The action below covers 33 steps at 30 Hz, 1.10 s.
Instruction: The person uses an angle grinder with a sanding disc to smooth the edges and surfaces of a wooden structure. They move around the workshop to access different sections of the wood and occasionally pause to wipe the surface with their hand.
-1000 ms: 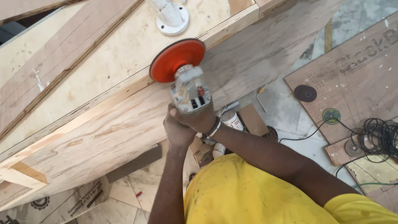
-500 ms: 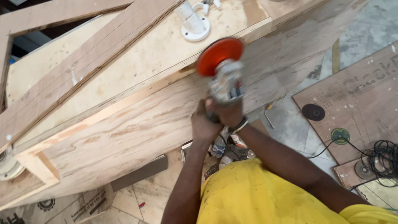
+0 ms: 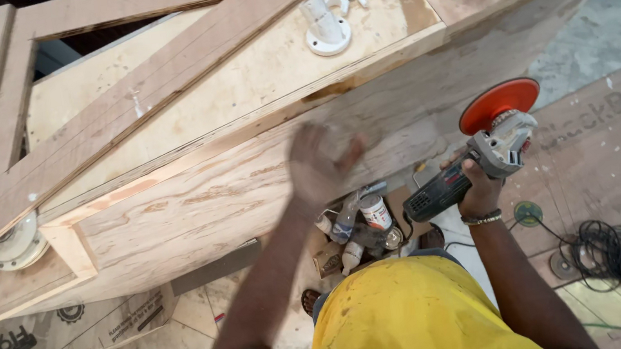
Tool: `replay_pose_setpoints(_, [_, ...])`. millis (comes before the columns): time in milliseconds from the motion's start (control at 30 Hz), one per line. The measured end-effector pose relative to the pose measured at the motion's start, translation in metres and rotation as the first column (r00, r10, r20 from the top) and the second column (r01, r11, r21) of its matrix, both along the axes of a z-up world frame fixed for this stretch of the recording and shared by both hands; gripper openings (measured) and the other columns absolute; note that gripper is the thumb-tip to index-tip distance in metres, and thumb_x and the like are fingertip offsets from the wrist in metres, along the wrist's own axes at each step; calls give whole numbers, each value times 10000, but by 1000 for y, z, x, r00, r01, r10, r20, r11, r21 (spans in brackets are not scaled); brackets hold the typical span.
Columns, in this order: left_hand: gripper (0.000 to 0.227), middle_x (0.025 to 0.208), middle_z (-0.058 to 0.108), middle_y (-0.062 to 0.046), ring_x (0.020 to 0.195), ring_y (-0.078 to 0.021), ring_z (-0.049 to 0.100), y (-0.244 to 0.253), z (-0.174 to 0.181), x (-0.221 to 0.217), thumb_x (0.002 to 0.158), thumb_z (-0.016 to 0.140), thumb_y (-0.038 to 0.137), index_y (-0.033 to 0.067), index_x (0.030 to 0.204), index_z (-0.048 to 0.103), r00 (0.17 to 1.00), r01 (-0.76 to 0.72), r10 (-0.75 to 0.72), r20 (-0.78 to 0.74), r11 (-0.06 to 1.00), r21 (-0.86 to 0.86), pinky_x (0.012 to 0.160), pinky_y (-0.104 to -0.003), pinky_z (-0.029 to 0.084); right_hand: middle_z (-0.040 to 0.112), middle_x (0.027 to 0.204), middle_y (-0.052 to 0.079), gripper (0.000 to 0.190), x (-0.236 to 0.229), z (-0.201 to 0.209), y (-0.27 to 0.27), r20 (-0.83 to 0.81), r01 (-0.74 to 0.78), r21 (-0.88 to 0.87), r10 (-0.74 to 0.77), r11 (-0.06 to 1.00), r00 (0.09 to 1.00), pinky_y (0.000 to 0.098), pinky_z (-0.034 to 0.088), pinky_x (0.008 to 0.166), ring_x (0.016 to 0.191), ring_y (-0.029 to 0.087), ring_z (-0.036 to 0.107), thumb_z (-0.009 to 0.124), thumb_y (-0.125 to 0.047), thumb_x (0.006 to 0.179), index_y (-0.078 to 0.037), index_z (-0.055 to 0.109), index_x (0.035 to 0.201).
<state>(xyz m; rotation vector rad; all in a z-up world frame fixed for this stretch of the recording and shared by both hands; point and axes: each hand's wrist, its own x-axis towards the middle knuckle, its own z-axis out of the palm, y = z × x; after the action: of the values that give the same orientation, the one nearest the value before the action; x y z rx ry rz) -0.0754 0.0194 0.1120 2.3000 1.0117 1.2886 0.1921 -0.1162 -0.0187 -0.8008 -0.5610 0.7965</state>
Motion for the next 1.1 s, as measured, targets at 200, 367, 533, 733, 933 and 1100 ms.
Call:
replay_pose_setpoints(200, [387, 987, 653, -31, 874, -192, 633, 57, 64, 20, 845, 828, 451, 129, 1023, 707, 915, -62, 199, -351, 929, 365, 727, -376, 504, 635, 1019, 121, 467, -3, -15, -22, -35, 23, -13, -23, 1000, 999, 431, 612, 826, 927, 277, 691, 795, -141, 862, -32, 548, 1244])
replay_pose_setpoints(367, [402, 961, 636, -28, 844, -173, 632, 69, 75, 64, 814, 798, 469, 120, 984, 695, 887, 2, 107, -450, 972, 234, 732, -368, 519, 646, 1019, 126, 496, 0, -16, -32, -78, 25, -57, -29, 998, 996, 419, 605, 829, 936, 279, 694, 794, -141, 844, -25, 546, 1257])
replay_pose_setpoints(533, [404, 951, 647, -17, 847, -175, 659, 78, 77, 109, 798, 804, 477, 125, 962, 693, 906, 45, 66, -419, 967, 250, 726, -382, 514, 643, 1028, 123, 499, 12, -18, -33, -119, 42, -53, -48, 998, 992, 423, 605, 847, 940, 276, 688, 797, -125, 843, -22, 544, 1262])
replay_pose_setpoints(733, [381, 943, 648, -35, 871, -206, 684, 85, 82, 174, 788, 828, 452, 134, 935, 677, 901, 89, 15, -434, 972, 218, 720, -406, 521, 655, 1012, 118, 505, 28, -16, -36, -95, 114, -44, -117, 993, 988, 423, 613, 823, 915, 278, 698, 816, -136, 829, -20, 558, 1247])
replay_pose_setpoints(933, [435, 955, 652, -49, 861, -213, 679, 85, 86, 205, 748, 830, 475, 116, 935, 670, 898, 78, 13, -439, 979, 188, 701, -408, 522, 664, 990, 125, 487, 41, -16, -42, -113, 142, -74, -150, 987, 982, 407, 612, 816, 907, 285, 704, 813, -157, 826, -16, 568, 1223])
replay_pose_setpoints(1100, [348, 942, 657, -43, 898, -237, 651, 79, 93, 160, 758, 845, 408, 138, 930, 707, 908, 84, 12, -418, 974, 212, 745, -420, 511, 669, 995, 134, 462, 43, -18, -39, -151, 137, -78, -148, 987, 977, 419, 614, 828, 917, 294, 705, 802, -143, 821, -6, 571, 1197])
